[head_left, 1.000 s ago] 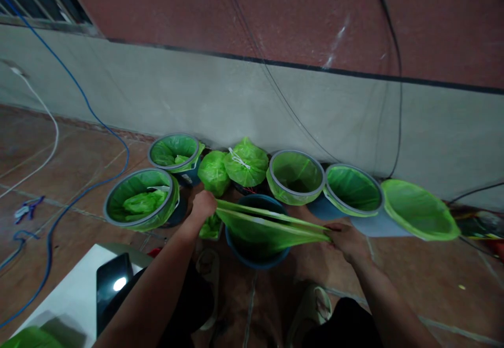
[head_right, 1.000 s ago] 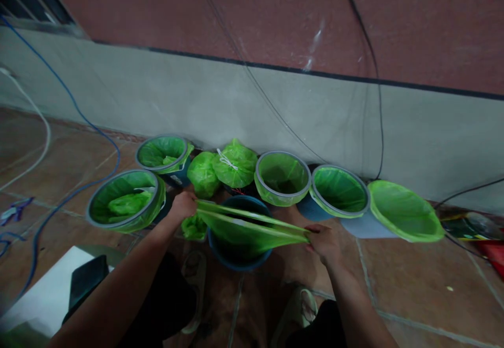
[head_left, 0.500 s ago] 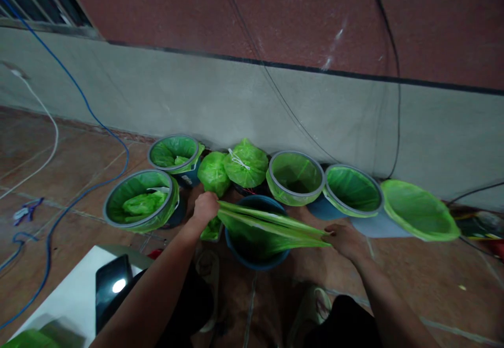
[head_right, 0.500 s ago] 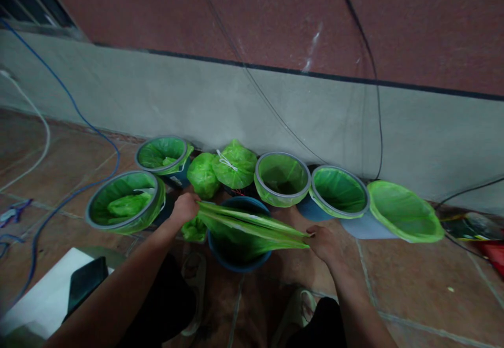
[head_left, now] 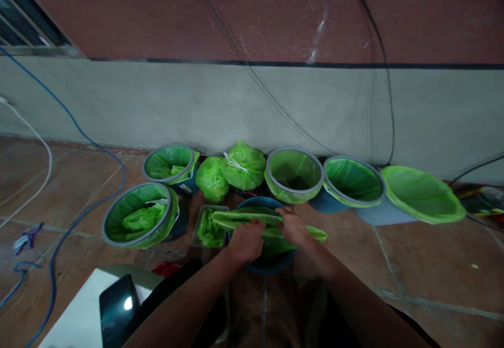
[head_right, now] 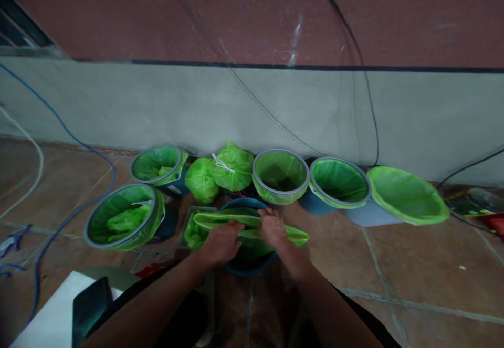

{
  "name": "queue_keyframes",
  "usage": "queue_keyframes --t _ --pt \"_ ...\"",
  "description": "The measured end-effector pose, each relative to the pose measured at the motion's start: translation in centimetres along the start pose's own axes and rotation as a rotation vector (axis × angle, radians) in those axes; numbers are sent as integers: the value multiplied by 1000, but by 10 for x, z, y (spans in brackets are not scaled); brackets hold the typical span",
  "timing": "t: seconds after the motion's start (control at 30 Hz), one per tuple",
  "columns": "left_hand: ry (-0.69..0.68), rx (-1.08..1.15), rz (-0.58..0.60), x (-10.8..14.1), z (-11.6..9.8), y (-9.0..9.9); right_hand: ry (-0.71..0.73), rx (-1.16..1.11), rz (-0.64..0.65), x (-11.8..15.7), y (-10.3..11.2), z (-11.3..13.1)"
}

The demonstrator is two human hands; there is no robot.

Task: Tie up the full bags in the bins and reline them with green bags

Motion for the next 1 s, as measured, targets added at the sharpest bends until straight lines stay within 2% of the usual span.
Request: queue_keyframes --t 0.07,0.17,0.33,0.5,0.63,0.77,0.9,1.0 --pt "20 -54 48 -8 -6 -17 -10 7 13 -6 -7 5" --pt "74 -98 62 -19 -2 -29 -42 51 42 -12 -17 9" --pt "77 -100 62 -27 13 -33 -114 108 78 -17 -20 10" --pt "9 -71 12 -27 9 -30 -94 61 34 -12 -1 12" --pt "-17 -58 -91 -23 -1 -19 -24 -39 -69 -2 21 13" --pt "-16 40 -235 -16 -9 1 130 -271 -296 9 46 14" --pt "-106 275 -398 -7 -16 28 290 -560 -460 16 67 21" --pt "-217 552 -505 3 -18 47 305 -858 -501 23 80 28"
Point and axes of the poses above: each hand's wrist, its own x-axis away from the middle knuckle, its own y-axis out of the back of the hand, z = x × y, the point moved 3 cm from there along -x, towards the middle knuckle, and after that the axes turned 10 degrees about z, right-handed, at the moved point
